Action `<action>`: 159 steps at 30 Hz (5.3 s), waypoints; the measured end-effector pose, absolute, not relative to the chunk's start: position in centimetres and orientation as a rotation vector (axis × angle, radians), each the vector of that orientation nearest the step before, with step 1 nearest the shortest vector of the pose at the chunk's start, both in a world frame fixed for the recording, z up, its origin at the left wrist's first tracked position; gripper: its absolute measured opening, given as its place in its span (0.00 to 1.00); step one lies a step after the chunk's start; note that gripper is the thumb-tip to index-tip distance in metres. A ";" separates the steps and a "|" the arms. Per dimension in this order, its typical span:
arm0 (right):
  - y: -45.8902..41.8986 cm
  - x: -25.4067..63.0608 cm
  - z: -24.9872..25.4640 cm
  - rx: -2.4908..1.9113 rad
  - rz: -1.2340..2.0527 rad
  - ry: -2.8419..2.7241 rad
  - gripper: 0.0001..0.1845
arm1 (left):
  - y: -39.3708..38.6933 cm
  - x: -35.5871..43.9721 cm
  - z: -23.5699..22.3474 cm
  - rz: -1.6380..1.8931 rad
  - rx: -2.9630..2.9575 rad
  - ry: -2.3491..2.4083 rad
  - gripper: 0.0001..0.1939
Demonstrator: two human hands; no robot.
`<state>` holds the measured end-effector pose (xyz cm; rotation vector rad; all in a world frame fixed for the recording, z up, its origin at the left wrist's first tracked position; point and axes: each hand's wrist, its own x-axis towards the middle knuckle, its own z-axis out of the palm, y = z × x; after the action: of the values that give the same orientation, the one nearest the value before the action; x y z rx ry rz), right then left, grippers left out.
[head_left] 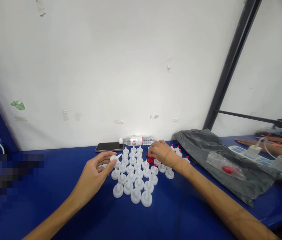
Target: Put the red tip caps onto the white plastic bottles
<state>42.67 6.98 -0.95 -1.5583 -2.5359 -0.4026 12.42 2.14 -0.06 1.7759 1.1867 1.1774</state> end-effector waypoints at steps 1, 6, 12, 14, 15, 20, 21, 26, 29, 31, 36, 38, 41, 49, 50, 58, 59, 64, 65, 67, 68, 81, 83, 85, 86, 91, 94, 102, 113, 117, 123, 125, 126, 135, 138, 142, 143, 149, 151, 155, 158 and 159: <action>6.9 42.6 -0.8 -1.560 -0.410 -2.530 0.09 | 2.1 12.5 0.0 1.177 1.784 1.190 0.26; 6.5 42.7 -0.4 -1.578 -0.412 -2.531 0.07 | 2.0 12.5 0.1 1.176 1.797 1.205 0.26; 6.9 42.7 -1.2 -1.598 -0.384 -2.555 0.08 | 2.0 12.4 -0.1 1.154 1.812 1.225 0.23; 7.0 42.6 -1.4 -1.606 -0.377 -2.556 0.07 | 2.1 12.4 -0.2 1.142 1.827 1.221 0.24; 7.0 42.6 -1.4 -1.609 -0.373 -2.557 0.07 | 2.2 12.4 -0.3 1.136 1.832 1.218 0.24; 6.9 42.7 -1.2 -1.614 -0.358 -2.548 0.08 | 2.5 12.3 -0.6 1.134 1.833 1.211 0.25; 6.9 42.7 -1.2 -1.615 -0.353 -2.545 0.07 | 2.5 12.3 -0.6 1.136 1.833 1.208 0.25; 7.0 42.9 -1.1 -1.620 -0.309 -2.523 0.04 | 2.4 12.2 -0.6 1.120 1.841 1.211 0.25; 6.9 42.7 -0.7 -1.602 -0.280 -2.495 0.06 | 2.5 12.1 -0.8 1.129 1.846 1.200 0.24; 6.6 42.4 -0.3 -1.587 -0.260 -2.460 0.09 | 2.5 12.1 -0.9 1.135 1.840 1.193 0.24; 5.0 40.3 0.8 -1.183 0.140 -2.152 0.09 | 2.5 12.3 -1.1 1.080 1.764 1.146 0.27; 4.2 39.1 1.0 -1.014 0.249 -2.074 0.10 | 2.5 12.4 -1.1 1.057 1.736 1.114 0.28; 2.9 37.3 1.0 -0.925 0.299 -2.026 0.10 | 2.3 12.5 -1.1 1.025 1.717 1.045 0.27; 1.3 34.9 0.2 -0.832 0.338 -1.977 0.05 | 1.7 12.6 -1.2 0.967 1.670 0.951 0.27; 1.2 34.8 0.1 -0.829 0.335 -1.968 0.05 | 1.7 12.5 -1.2 0.962 1.664 0.945 0.27; 0.8 34.2 -1.2 -0.583 0.047 -2.093 0.07 | 1.2 12.7 -0.6 0.872 1.588 0.869 0.27; 0.7 34.1 -1.3 -0.561 0.000 -2.113 0.07 | 1.1 12.8 -0.6 0.864 1.572 0.840 0.26; 0.3 34.2 -0.6 -0.591 -0.082 -2.175 0.09 | 1.1 12.6 -0.3 0.886 1.547 0.845 0.26; 0.4 34.5 -0.3 -0.630 -0.082 -2.162 0.09 | 1.4 12.4 0.0 0.917 1.557 0.885 0.27; 0.8 35.2 0.1 -0.725 -0.094 -2.104 0.09 | 2.0 11.7 0.7 1.005 1.576 0.977 0.28; 1.1 35.7 0.3 -0.776 -0.108 -2.070 0.09 | 2.4 11.3 1.1 1.048 1.591 1.023 0.28; 5.1 40.6 0.2 -1.403 -0.275 -2.267 0.10 | 7.4 6.2 0.2 1.168 1.888 1.671 0.15; 5.2 40.7 0.2 -1.403 -0.272 -2.310 0.11 | 7.4 6.1 0.1 1.135 1.962 1.697 0.13; 5.1 40.6 0.1 -1.370 -0.248 -2.339 0.12 | 7.4 6.1 0.1 1.087 2.020 1.709 0.13; 5.1 40.6 0.1 -1.359 -0.231 -2.349 0.12 | 7.4 6.2 0.0 1.062 2.046 1.713 0.13; 5.1 40.6 0.2 -1.349 -0.140 -2.408 0.11 | 7.6 6.3 -0.4 0.977 2.146 1.761 0.15; 5.0 40.8 0.7 -1.310 -0.107 -2.391 0.09 | 7.4 6.8 -0.2 1.042 2.212 1.782 0.19; 2.8 38.3 2.1 -0.980 0.152 -2.052 0.08 | 2.8 10.7 0.3 1.215 2.511 1.338 0.23; 2.9 38.8 2.3 -1.073 0.051 -2.162 0.11 | 1.4 12.3 -0.3 1.148 2.352 1.272 0.15; 5.1 42.1 2.1 -1.317 -0.176 -2.394 0.06 | 2.5 11.3 -0.3 1.180 2.224 1.328 0.11; 5.3 43.5 2.3 -1.508 -0.046 -2.573 0.05 | 3.2 11.3 -1.1 1.203 2.071 1.247 0.12; 5.1 43.5 2.3 -1.550 -0.040 -2.600 0.06 | 3.2 11.3 -1.2 1.199 2.083 1.254 0.13; 5.1 43.5 2.2 -1.563 -0.054 -2.605 0.06 | 3.1 11.4 -1.2 1.195 2.087 1.255 0.13; 5.7 43.3 0.8 -1.635 -0.128 -2.643 0.07 | 3.1 11.5 -1.0 1.133 2.108 1.236 0.14; 5.7 43.1 0.8 -1.645 -0.147 -2.639 0.06 | 3.0 11.6 -1.1 1.122 2.111 1.231 0.15; 5.7 42.9 0.9 -1.641 -0.156 -2.643 0.04 | 3.0 11.7 -1.1 1.111 2.128 1.227 0.14; 5.6 42.9 0.9 -1.640 -0.157 -2.644 0.04 | 3.0 11.7 -1.1 1.108 2.131 1.228 0.14; 5.8 42.7 0.9 -1.633 -0.173 -2.649 0.04 | 3.1 11.6 -1.3 1.097 2.149 1.235 0.14; 5.9 42.7 0.8 -1.637 -0.189 -2.649 0.05 | 3.1 11.7 -1.3 1.096 2.155 1.233 0.14; 6.1 42.6 0.6 -1.640 -0.192 -2.668 0.06 | 3.1 11.7 -1.2 1.088 2.175 1.222 0.14; 6.2 42.5 0.5 -1.635 -0.185 -2.678 0.05 | 3.1 11.6 -1.3 1.089 2.186 1.218 0.14; 6.2 42.5 0.5 -1.634 -0.186 -2.677 0.05 | 3.1 11.6 -1.4 1.091 2.186 1.218 0.14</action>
<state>42.46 6.18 0.47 -1.6342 -2.6772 -0.1862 11.60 3.12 -1.37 2.1864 1.2183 1.0907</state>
